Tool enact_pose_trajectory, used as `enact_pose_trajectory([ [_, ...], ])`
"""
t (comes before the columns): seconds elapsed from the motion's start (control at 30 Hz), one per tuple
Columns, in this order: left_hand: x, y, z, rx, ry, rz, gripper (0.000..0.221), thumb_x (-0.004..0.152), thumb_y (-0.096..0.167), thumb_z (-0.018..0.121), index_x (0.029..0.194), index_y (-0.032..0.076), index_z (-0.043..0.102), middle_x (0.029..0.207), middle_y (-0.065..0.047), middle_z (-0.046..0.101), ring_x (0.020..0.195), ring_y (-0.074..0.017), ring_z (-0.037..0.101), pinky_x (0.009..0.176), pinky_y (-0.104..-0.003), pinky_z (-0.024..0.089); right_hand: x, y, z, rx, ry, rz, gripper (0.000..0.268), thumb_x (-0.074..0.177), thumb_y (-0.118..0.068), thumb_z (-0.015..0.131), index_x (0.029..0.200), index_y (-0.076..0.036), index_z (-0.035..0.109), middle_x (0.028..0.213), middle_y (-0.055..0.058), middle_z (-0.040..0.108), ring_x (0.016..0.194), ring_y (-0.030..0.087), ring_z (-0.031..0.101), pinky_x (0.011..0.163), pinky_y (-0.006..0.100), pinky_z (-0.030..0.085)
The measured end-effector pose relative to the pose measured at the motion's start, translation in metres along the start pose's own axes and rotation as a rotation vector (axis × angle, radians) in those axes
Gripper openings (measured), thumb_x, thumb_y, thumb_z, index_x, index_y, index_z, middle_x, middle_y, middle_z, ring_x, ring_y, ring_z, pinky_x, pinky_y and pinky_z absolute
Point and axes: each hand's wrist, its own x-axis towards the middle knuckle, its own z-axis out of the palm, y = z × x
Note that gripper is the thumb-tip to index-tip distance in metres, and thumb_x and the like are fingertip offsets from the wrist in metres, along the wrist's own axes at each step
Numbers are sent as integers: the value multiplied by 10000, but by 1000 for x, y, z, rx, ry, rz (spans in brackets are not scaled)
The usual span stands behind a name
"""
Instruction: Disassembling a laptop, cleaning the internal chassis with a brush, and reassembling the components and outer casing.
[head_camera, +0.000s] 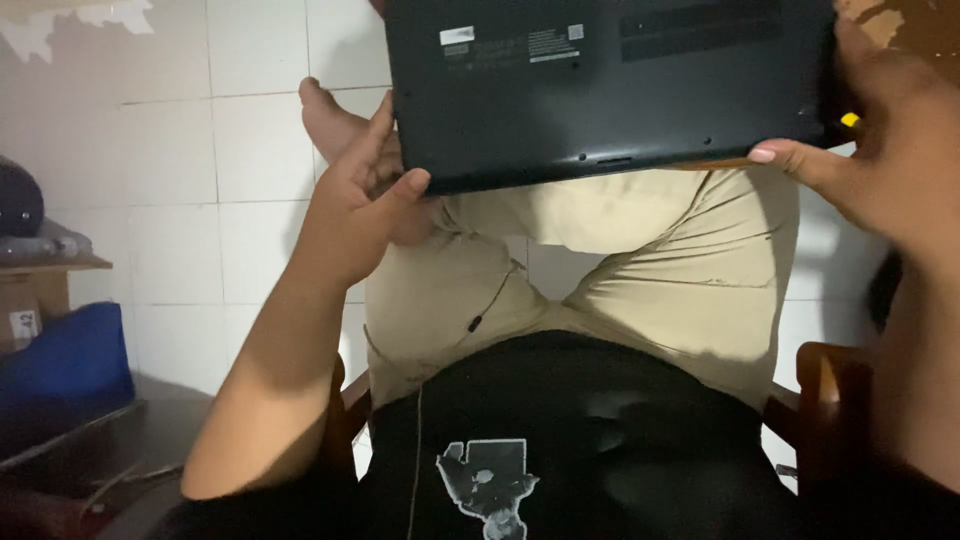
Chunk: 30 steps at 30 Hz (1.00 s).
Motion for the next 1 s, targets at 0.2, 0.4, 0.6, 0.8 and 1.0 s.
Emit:
enact_pose_trajectory([
  [0.2, -2, -11, -4, 95, 61, -120, 816, 987, 182, 665, 1655, 53, 213, 799, -60, 588, 673, -91, 450, 707, -179, 332, 3, 17, -3, -199, -96, 50, 772, 850, 35, 873, 1492, 314, 548, 1122, 451, 695, 897, 519, 724, 849, 545, 608],
  [0.4, 5, -24, -10, -10, -3, -95, 833, 965, 284, 689, 1634, 167, 207, 1212, -284, 761, 929, -211, 745, 822, -246, 505, -14, 27, 11, -702, -43, -190, 933, 939, -106, 862, 1779, 93, 508, 1332, 351, 775, 1332, 425, 722, 1161, 453, 583],
  [0.6, 10, -50, -10, -756, -58, -301, 844, 940, 152, 564, 1662, 309, 154, 1476, -292, 575, 1299, -514, 658, 1057, -592, 586, 39, -86, 48, -1404, -122, -274, 671, 1043, -782, 331, 1628, -493, 487, 1696, -121, 511, 650, -180, 632, 549, -26, 536],
  [0.8, 12, -76, -24, -495, -35, -166, 502, 1067, 139, 555, 1548, 192, 423, 1347, -222, 649, 1063, -302, 768, 948, -383, 686, 78, -125, 82, -1223, 24, -415, 602, 1072, -757, 486, 1579, -463, 622, 1654, -186, 625, 892, -124, 724, 672, 29, 572],
  [1.0, 10, -60, -21, -428, -65, -184, 642, 1001, 198, 671, 1566, 239, 369, 1291, -173, 699, 1061, -215, 715, 957, -345, 709, 86, -135, 93, -1221, -29, -501, 493, 1085, -702, 489, 1477, -463, 668, 1640, -154, 661, 818, -142, 698, 676, 24, 537],
])
